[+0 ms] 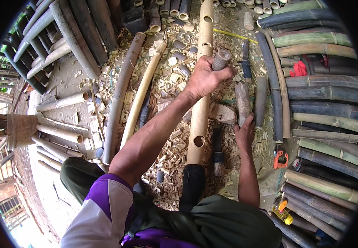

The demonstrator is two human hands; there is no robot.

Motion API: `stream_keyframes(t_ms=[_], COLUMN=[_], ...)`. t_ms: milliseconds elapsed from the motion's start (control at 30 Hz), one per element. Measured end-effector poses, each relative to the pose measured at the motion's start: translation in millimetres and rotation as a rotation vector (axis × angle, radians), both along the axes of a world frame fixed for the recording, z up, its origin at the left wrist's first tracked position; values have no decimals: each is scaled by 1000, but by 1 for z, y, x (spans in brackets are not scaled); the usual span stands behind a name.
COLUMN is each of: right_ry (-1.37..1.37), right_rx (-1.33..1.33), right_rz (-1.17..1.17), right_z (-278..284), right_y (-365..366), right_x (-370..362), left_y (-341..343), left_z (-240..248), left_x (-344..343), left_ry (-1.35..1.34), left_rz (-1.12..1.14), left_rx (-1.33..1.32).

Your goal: The person sits on the ground and uses a chisel and mallet to carve a hole into a bamboo pole. They repeatedly strike the chisel to remove material and occasionally rotate the bamboo to continue shaping the opening.

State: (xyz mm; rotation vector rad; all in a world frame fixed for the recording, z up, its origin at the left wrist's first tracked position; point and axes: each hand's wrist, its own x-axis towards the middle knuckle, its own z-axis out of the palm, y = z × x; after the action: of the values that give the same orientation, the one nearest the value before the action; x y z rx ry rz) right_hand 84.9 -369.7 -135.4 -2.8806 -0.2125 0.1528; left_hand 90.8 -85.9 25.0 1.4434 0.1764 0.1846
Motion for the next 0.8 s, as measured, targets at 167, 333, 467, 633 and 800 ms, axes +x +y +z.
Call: stream_keyframes(t_ms=[167, 333, 467, 633, 800], right_ry=[43, -19, 128, 368, 401], right_rx=[40, 18, 92, 859, 984], right_rz=[-2, 31, -45, -139, 229], right_z=[3, -1, 4, 98, 261], right_y=[3, 2, -7, -1, 44], right_x=[0, 0, 15, 30, 37], left_y=[0, -1, -11, -10, 9], left_z=[-11, -14, -20, -27, -43], left_x=[2, 1, -12, -7, 1], left_ry=[-74, -79, -114, -209, -58], left_rz=[2, -34, -82, -50, -64], left_rx=[0, 32, 126, 469, 240])
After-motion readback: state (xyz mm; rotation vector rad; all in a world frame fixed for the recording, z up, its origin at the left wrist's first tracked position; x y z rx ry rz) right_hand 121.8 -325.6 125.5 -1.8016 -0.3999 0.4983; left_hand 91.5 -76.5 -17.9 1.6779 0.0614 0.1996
